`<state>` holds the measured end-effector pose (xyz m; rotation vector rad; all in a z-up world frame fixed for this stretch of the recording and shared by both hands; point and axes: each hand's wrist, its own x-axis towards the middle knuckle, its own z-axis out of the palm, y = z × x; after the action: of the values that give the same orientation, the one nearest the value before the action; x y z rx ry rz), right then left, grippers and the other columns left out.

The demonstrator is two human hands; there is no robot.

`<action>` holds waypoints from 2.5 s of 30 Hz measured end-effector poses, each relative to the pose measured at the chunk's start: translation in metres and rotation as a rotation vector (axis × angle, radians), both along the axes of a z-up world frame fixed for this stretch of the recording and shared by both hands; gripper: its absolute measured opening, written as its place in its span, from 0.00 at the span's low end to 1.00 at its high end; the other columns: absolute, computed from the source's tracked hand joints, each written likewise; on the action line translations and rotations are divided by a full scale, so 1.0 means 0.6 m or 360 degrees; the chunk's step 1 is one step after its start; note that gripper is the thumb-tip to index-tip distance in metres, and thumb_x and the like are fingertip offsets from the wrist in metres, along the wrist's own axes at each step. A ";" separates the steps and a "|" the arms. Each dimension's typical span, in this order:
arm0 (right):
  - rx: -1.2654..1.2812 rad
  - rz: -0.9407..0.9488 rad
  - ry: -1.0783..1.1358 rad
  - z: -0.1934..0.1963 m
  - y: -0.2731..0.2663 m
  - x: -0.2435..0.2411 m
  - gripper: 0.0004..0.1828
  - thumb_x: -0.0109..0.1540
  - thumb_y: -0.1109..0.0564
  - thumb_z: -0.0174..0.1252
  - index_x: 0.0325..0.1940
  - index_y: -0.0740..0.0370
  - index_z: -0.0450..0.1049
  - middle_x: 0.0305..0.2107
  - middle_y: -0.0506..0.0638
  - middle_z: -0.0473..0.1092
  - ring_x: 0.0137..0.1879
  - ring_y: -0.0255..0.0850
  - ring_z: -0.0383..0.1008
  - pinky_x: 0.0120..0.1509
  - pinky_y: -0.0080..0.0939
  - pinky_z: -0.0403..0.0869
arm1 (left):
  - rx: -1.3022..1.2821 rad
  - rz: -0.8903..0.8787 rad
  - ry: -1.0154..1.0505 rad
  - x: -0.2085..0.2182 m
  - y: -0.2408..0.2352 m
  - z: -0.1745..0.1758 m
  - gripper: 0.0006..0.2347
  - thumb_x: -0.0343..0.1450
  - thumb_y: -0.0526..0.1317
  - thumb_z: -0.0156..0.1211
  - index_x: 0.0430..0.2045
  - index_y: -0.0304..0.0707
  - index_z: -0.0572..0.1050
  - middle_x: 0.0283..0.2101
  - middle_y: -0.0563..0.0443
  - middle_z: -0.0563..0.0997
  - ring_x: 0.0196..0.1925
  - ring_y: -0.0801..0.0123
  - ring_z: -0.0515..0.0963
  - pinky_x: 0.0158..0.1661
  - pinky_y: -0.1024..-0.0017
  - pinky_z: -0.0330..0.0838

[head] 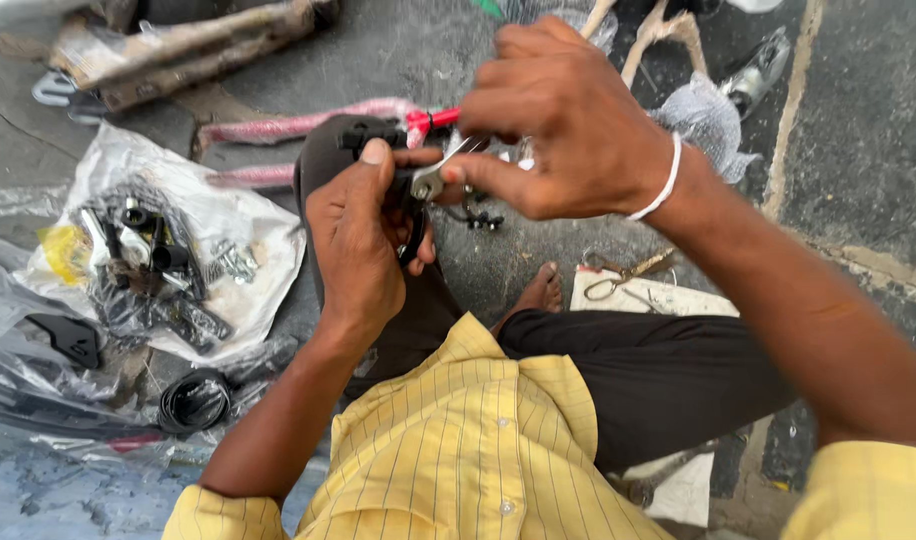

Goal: The person sits on the ground and assembles a bicycle brake caliper. They use a wrench to tighten bolts and screws on the caliper, handling various small metal components and tools.

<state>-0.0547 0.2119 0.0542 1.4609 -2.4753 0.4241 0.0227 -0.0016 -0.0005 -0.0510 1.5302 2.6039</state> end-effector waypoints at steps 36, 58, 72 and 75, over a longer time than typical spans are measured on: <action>-0.2120 -0.1242 -0.0890 -0.153 0.262 0.151 0.08 0.76 0.58 0.64 0.52 0.68 0.76 0.41 0.52 0.75 0.41 0.36 0.73 0.46 0.35 0.73 | -0.1047 -0.0777 0.0245 -0.186 0.104 -0.196 0.16 0.78 0.47 0.56 0.37 0.26 0.77 0.31 0.40 0.85 0.25 0.68 0.79 0.26 0.67 0.70; -0.3417 -0.1597 -0.0926 -0.113 0.278 0.207 0.09 0.74 0.62 0.54 0.58 0.63 0.71 0.40 0.51 0.71 0.47 0.40 0.70 0.62 0.49 0.66 | -0.1806 -0.0661 0.0301 -0.269 0.504 -0.597 0.14 0.70 0.41 0.60 0.43 0.26 0.74 0.39 0.26 0.80 0.42 0.34 0.80 0.45 0.47 0.73; -0.3494 -0.1618 -0.1122 -0.115 0.262 0.177 0.09 0.69 0.63 0.53 0.52 0.69 0.73 0.36 0.54 0.70 0.41 0.41 0.67 0.51 0.47 0.65 | -0.0834 -0.0868 -0.1025 -0.264 0.625 -0.642 0.09 0.63 0.33 0.66 0.29 0.24 0.77 0.29 0.40 0.81 0.28 0.61 0.80 0.28 0.63 0.73; -0.3329 -0.1627 -0.0951 -0.116 0.262 0.180 0.05 0.69 0.63 0.57 0.48 0.68 0.71 0.29 0.47 0.67 0.32 0.34 0.62 0.39 0.39 0.62 | -0.1084 -0.0586 -0.0375 -0.207 0.625 -0.569 0.06 0.66 0.34 0.61 0.28 0.29 0.71 0.27 0.46 0.76 0.27 0.65 0.76 0.29 0.63 0.73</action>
<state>0.0535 0.3692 -0.0157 -0.7525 -1.0913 2.1353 -0.1016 0.3732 -0.3418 -0.1179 2.0185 1.6522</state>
